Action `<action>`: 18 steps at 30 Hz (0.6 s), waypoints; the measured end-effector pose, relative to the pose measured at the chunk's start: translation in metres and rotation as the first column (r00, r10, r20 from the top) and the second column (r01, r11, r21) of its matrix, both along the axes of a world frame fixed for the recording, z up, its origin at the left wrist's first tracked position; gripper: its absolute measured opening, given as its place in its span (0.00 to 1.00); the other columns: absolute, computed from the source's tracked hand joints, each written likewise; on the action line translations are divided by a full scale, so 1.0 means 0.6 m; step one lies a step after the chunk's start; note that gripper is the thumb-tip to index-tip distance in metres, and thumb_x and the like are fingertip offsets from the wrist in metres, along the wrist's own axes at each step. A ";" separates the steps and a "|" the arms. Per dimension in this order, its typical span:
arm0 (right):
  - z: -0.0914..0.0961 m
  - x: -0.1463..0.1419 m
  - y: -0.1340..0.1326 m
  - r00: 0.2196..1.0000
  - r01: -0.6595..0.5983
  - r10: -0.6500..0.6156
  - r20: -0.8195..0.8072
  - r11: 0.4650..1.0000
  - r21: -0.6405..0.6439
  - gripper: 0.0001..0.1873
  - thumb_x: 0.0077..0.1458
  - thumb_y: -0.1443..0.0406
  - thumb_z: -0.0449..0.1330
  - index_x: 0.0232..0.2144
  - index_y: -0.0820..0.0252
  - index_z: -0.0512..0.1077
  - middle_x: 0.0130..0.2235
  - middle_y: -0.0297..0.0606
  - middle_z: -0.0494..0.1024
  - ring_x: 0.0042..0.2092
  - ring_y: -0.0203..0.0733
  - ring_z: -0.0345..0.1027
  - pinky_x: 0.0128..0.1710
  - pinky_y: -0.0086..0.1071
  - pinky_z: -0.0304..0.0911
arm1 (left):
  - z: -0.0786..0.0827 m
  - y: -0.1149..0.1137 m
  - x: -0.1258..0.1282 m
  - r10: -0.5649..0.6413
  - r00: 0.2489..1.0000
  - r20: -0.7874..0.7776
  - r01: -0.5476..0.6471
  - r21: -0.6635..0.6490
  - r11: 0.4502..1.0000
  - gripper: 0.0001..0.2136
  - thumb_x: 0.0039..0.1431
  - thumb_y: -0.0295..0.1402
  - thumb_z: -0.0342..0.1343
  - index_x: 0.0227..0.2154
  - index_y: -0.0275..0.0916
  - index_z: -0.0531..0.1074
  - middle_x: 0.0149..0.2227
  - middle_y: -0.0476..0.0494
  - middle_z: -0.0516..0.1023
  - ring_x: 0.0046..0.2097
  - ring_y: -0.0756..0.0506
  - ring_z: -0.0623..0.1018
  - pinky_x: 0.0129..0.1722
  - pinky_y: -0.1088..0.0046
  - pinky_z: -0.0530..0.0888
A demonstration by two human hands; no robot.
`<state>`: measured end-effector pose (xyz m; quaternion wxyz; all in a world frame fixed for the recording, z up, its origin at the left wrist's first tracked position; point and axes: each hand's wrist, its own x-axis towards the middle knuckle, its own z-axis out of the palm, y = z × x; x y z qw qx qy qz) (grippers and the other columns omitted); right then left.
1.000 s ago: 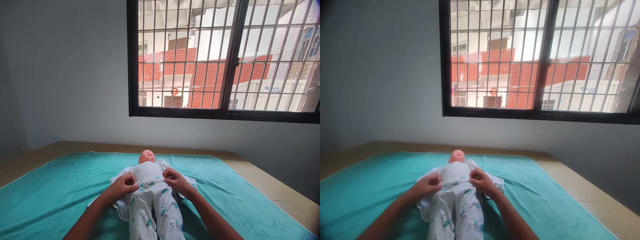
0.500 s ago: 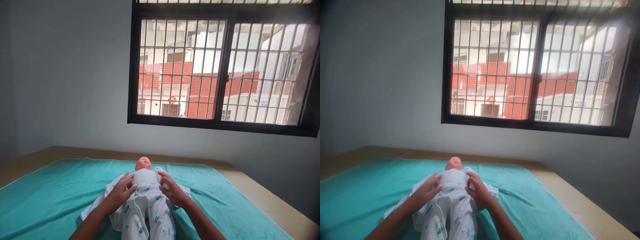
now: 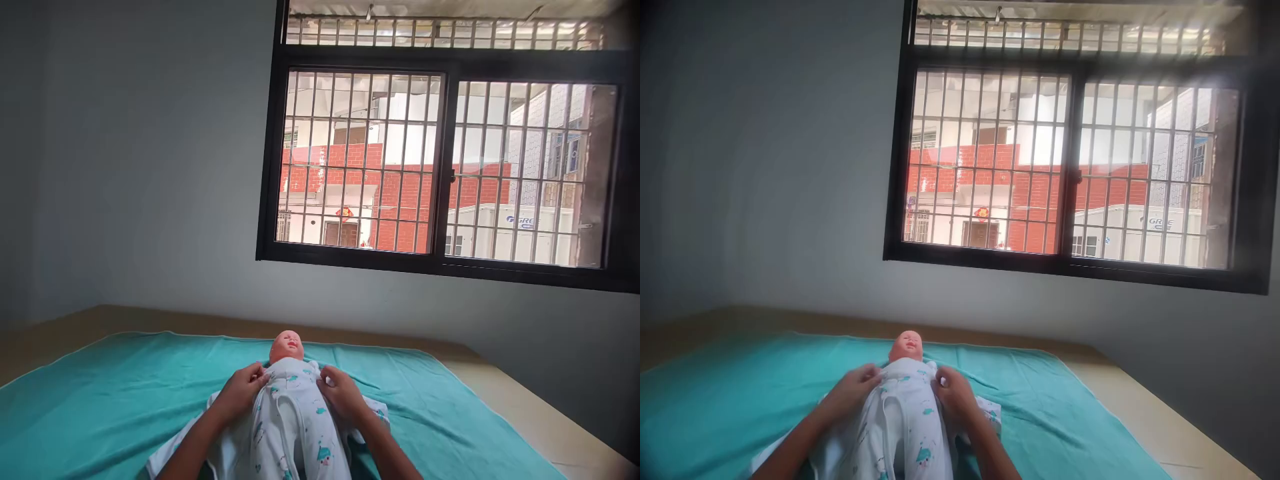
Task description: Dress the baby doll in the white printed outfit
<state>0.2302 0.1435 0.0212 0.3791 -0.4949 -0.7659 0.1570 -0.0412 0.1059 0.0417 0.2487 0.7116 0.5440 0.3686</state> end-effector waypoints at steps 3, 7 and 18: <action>-0.023 -0.017 -0.001 0.982 0.149 -0.142 -0.127 0.988 0.049 0.10 0.54 0.58 0.55 0.24 0.55 0.66 0.29 0.33 0.73 0.32 0.41 0.61 0.34 0.32 0.51 | -0.007 0.003 0.023 0.277 0.954 -0.113 -0.267 0.101 0.958 0.12 0.63 0.41 0.42 0.25 0.43 0.58 0.26 0.50 0.70 0.30 0.45 0.69 0.30 0.73 0.57; -0.023 -0.021 -0.010 0.946 0.222 -0.222 -0.235 0.975 -0.027 0.12 0.54 0.57 0.54 0.22 0.54 0.62 0.25 0.31 0.71 0.29 0.40 0.60 0.31 0.32 0.50 | -0.013 0.003 0.037 0.384 0.916 -0.113 -0.359 0.190 0.914 0.13 0.65 0.41 0.42 0.25 0.44 0.58 0.26 0.49 0.70 0.30 0.45 0.69 0.30 0.72 0.55; -0.012 0.008 0.001 0.831 -0.072 0.003 -0.556 0.992 -0.102 0.19 0.44 0.53 0.63 0.18 0.55 0.59 0.25 0.34 0.73 0.36 0.45 0.68 0.35 0.33 0.58 | 0.019 -0.015 0.057 0.052 0.967 0.250 -0.104 0.196 0.975 0.11 0.61 0.41 0.48 0.25 0.44 0.60 0.48 0.43 0.78 0.53 0.41 0.74 0.51 0.66 0.69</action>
